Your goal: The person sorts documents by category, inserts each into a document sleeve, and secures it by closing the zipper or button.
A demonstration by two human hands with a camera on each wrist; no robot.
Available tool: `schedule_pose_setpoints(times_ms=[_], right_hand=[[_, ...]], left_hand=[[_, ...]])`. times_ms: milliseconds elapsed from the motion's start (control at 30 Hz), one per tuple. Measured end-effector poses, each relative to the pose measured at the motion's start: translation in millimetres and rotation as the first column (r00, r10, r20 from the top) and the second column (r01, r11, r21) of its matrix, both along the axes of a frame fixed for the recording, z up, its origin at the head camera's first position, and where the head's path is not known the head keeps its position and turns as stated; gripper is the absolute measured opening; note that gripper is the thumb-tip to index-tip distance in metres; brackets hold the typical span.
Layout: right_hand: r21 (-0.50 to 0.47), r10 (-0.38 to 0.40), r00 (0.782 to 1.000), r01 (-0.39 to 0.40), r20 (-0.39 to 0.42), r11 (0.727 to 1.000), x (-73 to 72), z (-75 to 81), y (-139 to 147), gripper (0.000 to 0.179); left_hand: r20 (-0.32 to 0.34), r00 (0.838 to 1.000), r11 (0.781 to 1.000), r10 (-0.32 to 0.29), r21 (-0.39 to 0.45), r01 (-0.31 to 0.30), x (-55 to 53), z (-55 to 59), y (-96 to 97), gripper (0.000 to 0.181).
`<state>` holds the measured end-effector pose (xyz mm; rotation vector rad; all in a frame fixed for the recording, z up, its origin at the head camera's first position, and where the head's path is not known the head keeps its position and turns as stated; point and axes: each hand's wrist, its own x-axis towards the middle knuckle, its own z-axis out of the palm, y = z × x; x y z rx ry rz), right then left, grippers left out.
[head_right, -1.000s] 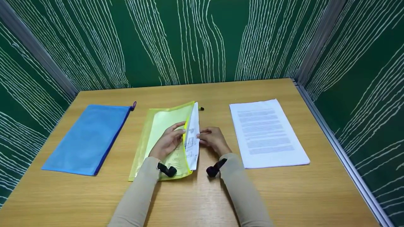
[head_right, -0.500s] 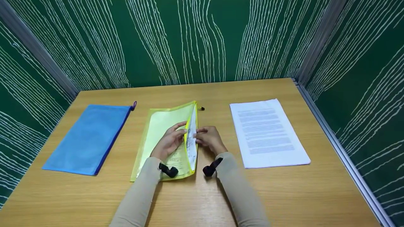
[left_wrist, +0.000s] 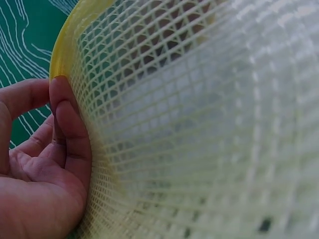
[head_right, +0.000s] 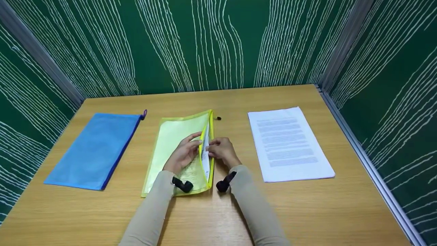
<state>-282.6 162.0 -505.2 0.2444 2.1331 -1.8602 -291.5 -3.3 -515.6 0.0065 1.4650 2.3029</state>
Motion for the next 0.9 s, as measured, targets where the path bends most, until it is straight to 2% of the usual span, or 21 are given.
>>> schedule_pose_setpoints(times_ms=[267,400,633,900], right_hand=[[0.005,-0.002,1.000,0.002,-0.023,1.000,1.0,-4.8,-3.3,0.028],[-0.004,0.022,0.999,-0.023,-0.032,1.000,1.8,-4.6,-2.1,0.030],[-0.034,0.046,0.999,-0.046,-0.007,0.998,3.3,-8.6,2.4,0.033],[-0.036,0.058,0.998,-0.058,-0.005,0.998,3.4,-8.5,3.6,0.032]], left_hand=[[0.014,1.000,1.000,-0.001,-0.004,0.002,0.0,-1.3,-0.3,0.044],[0.010,1.000,1.000,-0.011,-0.016,0.011,-0.5,-0.8,-0.8,0.045],[-0.001,1.000,0.999,-0.030,-0.041,0.030,-1.1,-3.2,-0.4,0.044],[0.016,0.999,0.998,-0.047,-0.047,0.047,-1.1,-3.3,-1.9,0.042]])
